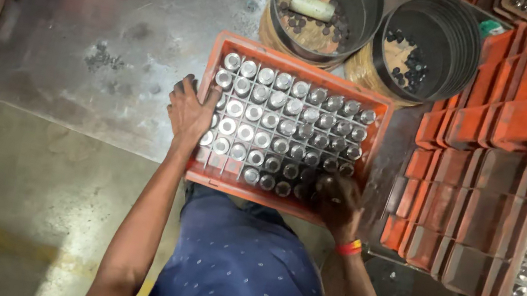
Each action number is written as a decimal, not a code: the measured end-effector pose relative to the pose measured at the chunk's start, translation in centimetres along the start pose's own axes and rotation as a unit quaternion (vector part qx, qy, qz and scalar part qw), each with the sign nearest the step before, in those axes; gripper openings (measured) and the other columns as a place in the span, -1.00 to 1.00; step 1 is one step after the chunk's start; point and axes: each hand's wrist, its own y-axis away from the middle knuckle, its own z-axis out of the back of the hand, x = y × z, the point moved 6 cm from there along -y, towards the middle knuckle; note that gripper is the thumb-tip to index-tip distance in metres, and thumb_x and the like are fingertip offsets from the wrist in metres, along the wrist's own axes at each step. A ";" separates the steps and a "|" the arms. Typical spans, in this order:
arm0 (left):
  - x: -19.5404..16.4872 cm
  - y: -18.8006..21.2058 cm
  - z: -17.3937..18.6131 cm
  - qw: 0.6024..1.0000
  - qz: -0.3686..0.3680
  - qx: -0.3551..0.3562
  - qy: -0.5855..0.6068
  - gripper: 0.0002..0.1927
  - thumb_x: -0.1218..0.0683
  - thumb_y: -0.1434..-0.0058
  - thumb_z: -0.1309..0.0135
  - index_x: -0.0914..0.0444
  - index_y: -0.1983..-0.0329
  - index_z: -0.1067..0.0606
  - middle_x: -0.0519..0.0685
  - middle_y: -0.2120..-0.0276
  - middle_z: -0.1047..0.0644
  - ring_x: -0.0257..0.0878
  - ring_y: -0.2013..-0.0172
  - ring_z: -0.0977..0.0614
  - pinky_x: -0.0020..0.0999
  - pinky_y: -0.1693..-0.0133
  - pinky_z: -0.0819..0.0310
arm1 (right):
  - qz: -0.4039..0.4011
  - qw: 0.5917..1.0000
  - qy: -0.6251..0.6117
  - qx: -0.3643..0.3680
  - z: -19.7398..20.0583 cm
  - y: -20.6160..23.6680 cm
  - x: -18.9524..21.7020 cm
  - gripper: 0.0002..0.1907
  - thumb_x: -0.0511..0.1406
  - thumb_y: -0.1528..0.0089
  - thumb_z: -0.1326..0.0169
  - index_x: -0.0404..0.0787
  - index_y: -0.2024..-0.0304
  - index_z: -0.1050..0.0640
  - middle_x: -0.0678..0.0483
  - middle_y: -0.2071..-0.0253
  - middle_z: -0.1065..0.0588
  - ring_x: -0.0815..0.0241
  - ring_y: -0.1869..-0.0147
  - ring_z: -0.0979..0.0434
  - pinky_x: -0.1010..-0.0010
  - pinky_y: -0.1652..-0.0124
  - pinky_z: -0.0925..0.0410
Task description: The person arranges small cylindrical metal parts into a red plastic crate, placing them one by one into the crate's compartments. The person uses both hands to pick up and place the metal parts, ensuring they fit neatly into the crate.
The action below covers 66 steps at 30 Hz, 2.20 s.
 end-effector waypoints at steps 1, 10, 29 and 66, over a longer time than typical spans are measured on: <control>0.0 -0.1 0.1 1.000 -0.011 -0.003 -0.012 -0.17 -0.34 -0.21 -0.13 0.33 -0.30 -0.33 0.34 -0.10 -0.46 0.28 -0.12 -0.47 0.18 -0.09 -0.35 | -0.026 0.999 0.014 -0.033 0.1 0.6 -0.2 -0.58 -0.42 -0.18 -0.32 -0.35 -0.08 -0.56 -0.10 -0.03 -0.58 -0.06 -0.12 -0.59 0.19 -0.06 -0.45; 1.6 -0.8 -0.5 0.992 0.058 0.104 0.052 -0.20 -0.41 -0.15 -0.08 0.37 -0.11 -0.45 0.46 0.13 -0.56 0.38 0.01 -0.56 0.12 -0.04 -0.41 | -0.071 0.996 -0.050 -0.028 -1.0 4.2 -0.6 -0.62 -0.39 -0.14 -0.18 -0.29 -0.03 -0.56 -0.14 0.08 -0.61 -0.06 0.01 -0.65 0.24 0.03 -0.48; 2.5 -0.3 -0.7 0.986 0.096 0.121 0.069 -0.25 -0.39 -0.19 -0.03 0.40 0.02 -0.52 0.45 0.15 -0.57 0.36 0.01 -0.59 0.10 -0.06 -0.43 | -0.113 0.986 -0.120 -0.027 -3.1 0.6 -0.1 -0.70 -0.41 -0.34 -0.16 -0.23 -0.13 -0.57 0.01 -0.02 -0.59 0.15 -0.08 -0.63 0.33 -0.02 -0.52; 4.9 5.5 2.0 0.995 -0.095 -0.036 -0.010 -0.12 -0.24 -0.32 -0.09 0.35 -0.49 -0.10 0.48 -0.41 -0.09 0.41 -0.35 -0.20 0.31 -0.20 -0.22 | 0.052 0.995 -0.045 0.074 -8.7 -5.2 6.6 -0.68 -0.46 -0.14 -0.31 -0.29 0.06 -0.56 -0.11 0.03 -0.59 -0.06 -0.01 -0.60 0.22 0.01 -0.45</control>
